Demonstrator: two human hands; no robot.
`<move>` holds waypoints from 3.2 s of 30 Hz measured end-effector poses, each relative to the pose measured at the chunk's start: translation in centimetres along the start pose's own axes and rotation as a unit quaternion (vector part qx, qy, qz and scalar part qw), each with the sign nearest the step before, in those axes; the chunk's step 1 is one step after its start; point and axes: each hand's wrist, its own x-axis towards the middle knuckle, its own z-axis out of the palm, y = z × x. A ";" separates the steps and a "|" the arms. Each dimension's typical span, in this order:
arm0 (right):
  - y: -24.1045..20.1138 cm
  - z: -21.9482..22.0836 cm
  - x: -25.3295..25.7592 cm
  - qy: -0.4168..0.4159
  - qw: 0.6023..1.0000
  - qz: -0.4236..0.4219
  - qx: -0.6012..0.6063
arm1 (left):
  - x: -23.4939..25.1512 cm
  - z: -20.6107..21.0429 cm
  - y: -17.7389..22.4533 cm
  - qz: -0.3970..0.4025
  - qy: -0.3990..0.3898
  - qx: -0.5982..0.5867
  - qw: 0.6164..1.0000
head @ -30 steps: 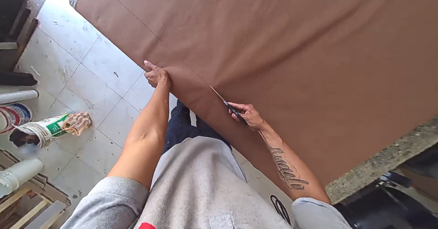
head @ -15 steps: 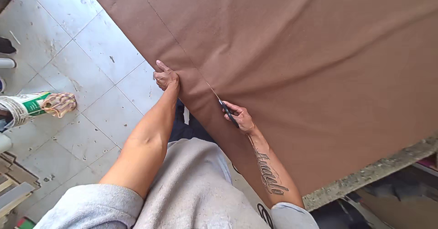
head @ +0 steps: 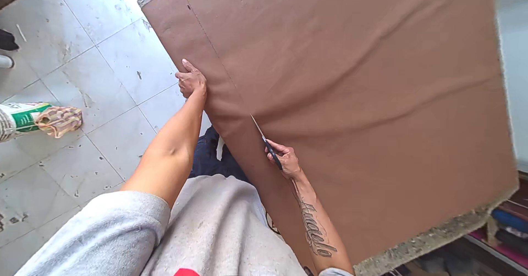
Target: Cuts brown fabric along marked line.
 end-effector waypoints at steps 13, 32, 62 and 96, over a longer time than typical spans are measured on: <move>-3.0 2.9 4.8 -0.013 0.999 0.019 0.037 | 0.3 0.4 0.5 -0.031 0.005 0.050 0.998; -6.1 7.1 11.8 -0.006 0.998 0.013 0.063 | 0.3 0.3 1.0 -0.050 0.000 0.074 0.996; -11.7 13.0 21.9 -0.017 0.999 -0.009 0.039 | 0.4 -0.4 1.4 -0.057 -0.024 0.078 0.995; -19.8 20.7 34.8 -0.011 1.000 0.012 -0.017 | 0.3 -0.7 1.1 -0.046 -0.027 0.052 0.997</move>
